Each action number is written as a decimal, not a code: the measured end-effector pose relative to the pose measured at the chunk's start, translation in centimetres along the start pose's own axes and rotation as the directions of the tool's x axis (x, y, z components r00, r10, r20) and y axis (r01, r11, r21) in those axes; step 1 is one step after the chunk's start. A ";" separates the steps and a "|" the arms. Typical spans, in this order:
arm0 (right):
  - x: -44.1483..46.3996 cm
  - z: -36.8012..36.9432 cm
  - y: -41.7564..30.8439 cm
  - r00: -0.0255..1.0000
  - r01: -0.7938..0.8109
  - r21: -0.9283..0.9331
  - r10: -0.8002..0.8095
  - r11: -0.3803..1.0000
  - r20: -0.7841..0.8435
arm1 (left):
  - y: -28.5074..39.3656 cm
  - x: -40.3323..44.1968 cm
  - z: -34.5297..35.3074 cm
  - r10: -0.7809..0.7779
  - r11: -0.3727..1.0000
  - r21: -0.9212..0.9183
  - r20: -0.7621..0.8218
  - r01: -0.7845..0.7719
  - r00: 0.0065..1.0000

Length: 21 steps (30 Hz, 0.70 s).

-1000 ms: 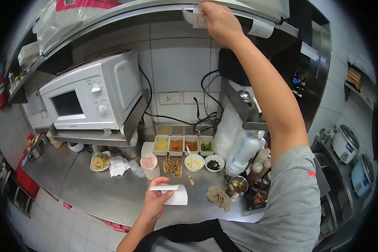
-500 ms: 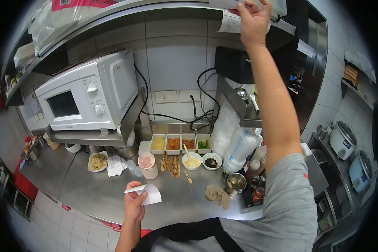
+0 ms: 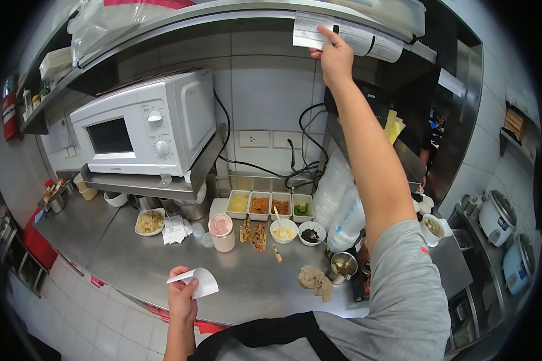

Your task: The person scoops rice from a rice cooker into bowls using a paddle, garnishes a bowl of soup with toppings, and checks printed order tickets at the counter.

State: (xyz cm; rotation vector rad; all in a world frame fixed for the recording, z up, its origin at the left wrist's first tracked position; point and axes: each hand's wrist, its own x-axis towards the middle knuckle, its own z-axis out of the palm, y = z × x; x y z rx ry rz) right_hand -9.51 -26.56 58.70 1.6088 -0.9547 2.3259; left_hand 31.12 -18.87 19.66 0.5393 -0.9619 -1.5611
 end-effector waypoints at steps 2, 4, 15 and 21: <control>0.6 0.5 -1.6 1.000 -0.012 0.002 0.013 1.000 -0.005 | -0.3 -0.1 0.4 -0.010 1.000 -0.016 0.006 0.010 1.000; 0.7 0.5 -2.2 1.000 -0.017 0.010 0.017 1.000 0.004 | -0.8 -0.1 0.6 -0.014 0.999 -0.036 0.014 0.014 1.000; -27.8 -7.1 -7.2 0.597 -0.069 -0.638 0.544 0.767 0.589 | -5.4 1.6 2.8 0.565 0.488 0.657 0.264 -0.574 0.782; -53.9 -10.6 -7.9 0.172 -0.968 -0.051 0.797 0.246 0.579 | -9.6 2.0 4.8 0.508 0.324 0.236 0.774 -0.916 0.378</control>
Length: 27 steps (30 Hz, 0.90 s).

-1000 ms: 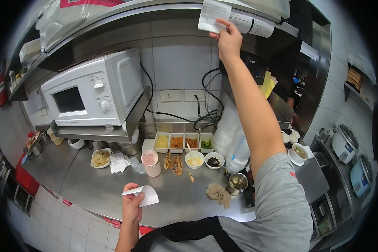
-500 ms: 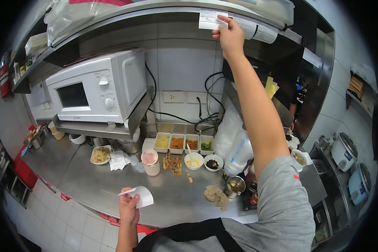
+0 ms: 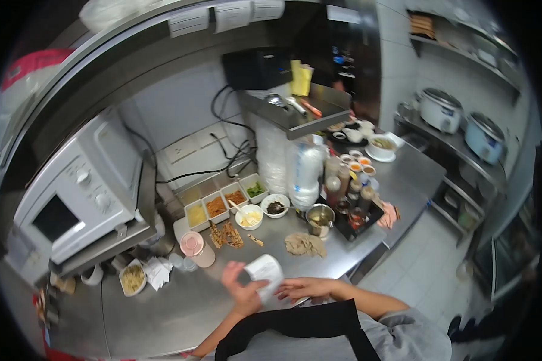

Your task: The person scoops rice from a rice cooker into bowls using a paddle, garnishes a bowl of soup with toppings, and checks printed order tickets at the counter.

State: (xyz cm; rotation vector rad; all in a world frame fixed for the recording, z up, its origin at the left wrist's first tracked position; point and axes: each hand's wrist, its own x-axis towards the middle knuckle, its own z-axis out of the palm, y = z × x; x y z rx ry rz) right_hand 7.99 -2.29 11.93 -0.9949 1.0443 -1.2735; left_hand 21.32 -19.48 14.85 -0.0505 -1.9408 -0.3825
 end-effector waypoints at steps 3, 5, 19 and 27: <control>-2.5 4.6 4.4 0.817 0.485 0.519 -0.152 0.704 -0.557 | 2.4 -1.3 2.2 0.284 0.931 -0.270 0.107 -0.247 0.953; -4.7 6.9 1.7 0.524 0.689 0.282 -0.190 0.667 -0.830 | 4.3 -2.7 2.7 0.366 0.863 -0.431 0.177 -0.263 0.914; -25.9 29.0 7.9 -0.075 0.181 -0.165 -0.154 0.969 -0.985 | 22.8 -6.2 3.4 0.487 0.137 -0.266 0.857 0.954 0.169; -38.3 47.3 12.9 -0.514 -0.362 -0.279 -0.440 0.889 -0.736 | 42.2 -14.4 0.2 0.833 0.179 -0.247 0.553 0.952 -0.012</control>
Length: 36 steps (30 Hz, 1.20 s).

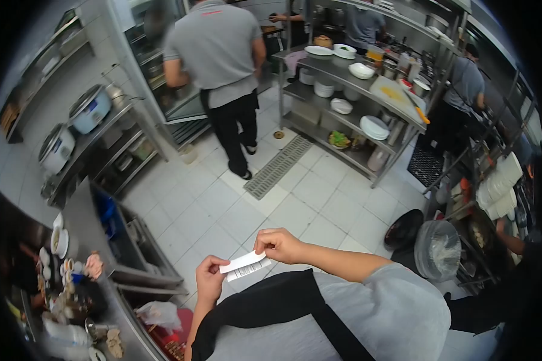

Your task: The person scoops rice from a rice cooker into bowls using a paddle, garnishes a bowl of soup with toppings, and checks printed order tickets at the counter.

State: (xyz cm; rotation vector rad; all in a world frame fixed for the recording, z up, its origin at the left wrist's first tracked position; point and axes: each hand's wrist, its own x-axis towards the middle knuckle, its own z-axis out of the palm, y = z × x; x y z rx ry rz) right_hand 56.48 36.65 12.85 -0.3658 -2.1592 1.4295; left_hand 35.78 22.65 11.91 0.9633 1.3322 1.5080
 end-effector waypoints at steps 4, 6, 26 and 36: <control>-3.7 -9.5 -3.3 0.976 0.198 -0.455 -0.217 0.868 0.010 | -2.4 7.5 7.9 -0.078 0.996 0.064 0.191 0.067 0.979; -5.1 -12.9 -2.3 0.963 0.243 -0.620 -0.263 0.746 0.061 | -3.0 10.5 12.1 -0.132 0.991 0.063 0.294 0.118 0.947; -1.1 -82.0 1.1 0.115 -0.367 -0.444 -0.433 0.818 -0.894 | -5.5 44.5 28.6 0.033 0.853 0.462 0.418 -0.244 0.908; -0.3 -106.4 8.1 0.065 -0.156 -0.288 -0.281 0.945 -0.957 | -13.9 49.0 31.3 -0.095 0.723 0.691 0.076 0.016 0.993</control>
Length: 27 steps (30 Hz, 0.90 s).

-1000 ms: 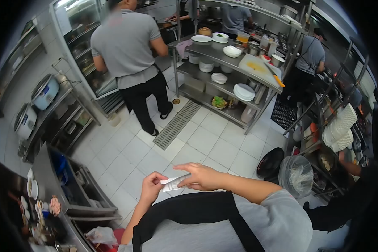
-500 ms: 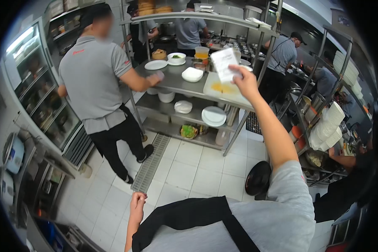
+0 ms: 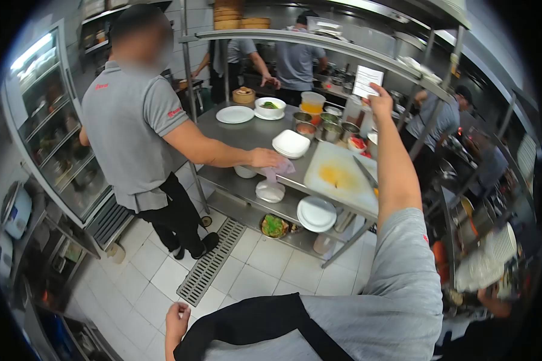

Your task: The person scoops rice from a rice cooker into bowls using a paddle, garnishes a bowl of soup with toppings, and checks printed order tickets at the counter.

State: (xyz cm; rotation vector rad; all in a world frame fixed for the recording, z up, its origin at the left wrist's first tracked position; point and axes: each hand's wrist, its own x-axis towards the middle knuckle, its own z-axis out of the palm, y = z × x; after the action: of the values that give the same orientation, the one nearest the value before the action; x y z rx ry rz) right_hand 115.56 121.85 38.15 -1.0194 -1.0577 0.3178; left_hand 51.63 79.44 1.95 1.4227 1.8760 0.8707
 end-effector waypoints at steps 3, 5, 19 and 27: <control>6.0 0.1 2.8 1.000 0.013 0.078 -0.013 0.997 -0.001 | -6.6 -2.6 4.3 -0.326 0.942 0.099 0.023 0.322 0.945; 9.4 0.6 3.7 0.998 0.055 0.137 -0.053 0.989 -0.018 | -9.6 -4.8 6.7 -0.505 0.857 0.140 0.045 0.495 0.862; -23.9 7.0 26.1 0.795 0.084 0.090 -0.122 0.992 0.595 | -7.1 -18.3 12.8 -0.727 0.637 0.029 -0.310 0.770 0.613; -65.3 9.8 15.2 -0.722 0.132 0.269 -0.093 0.954 0.686 | -4.6 -29.0 16.2 -0.617 0.785 -0.268 -0.252 0.559 0.746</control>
State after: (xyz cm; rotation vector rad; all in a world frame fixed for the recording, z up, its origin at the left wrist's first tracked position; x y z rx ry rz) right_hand 78.46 92.29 -10.28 0.0855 -3.2031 1.2622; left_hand 68.48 52.56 -8.81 0.5118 2.2401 0.9452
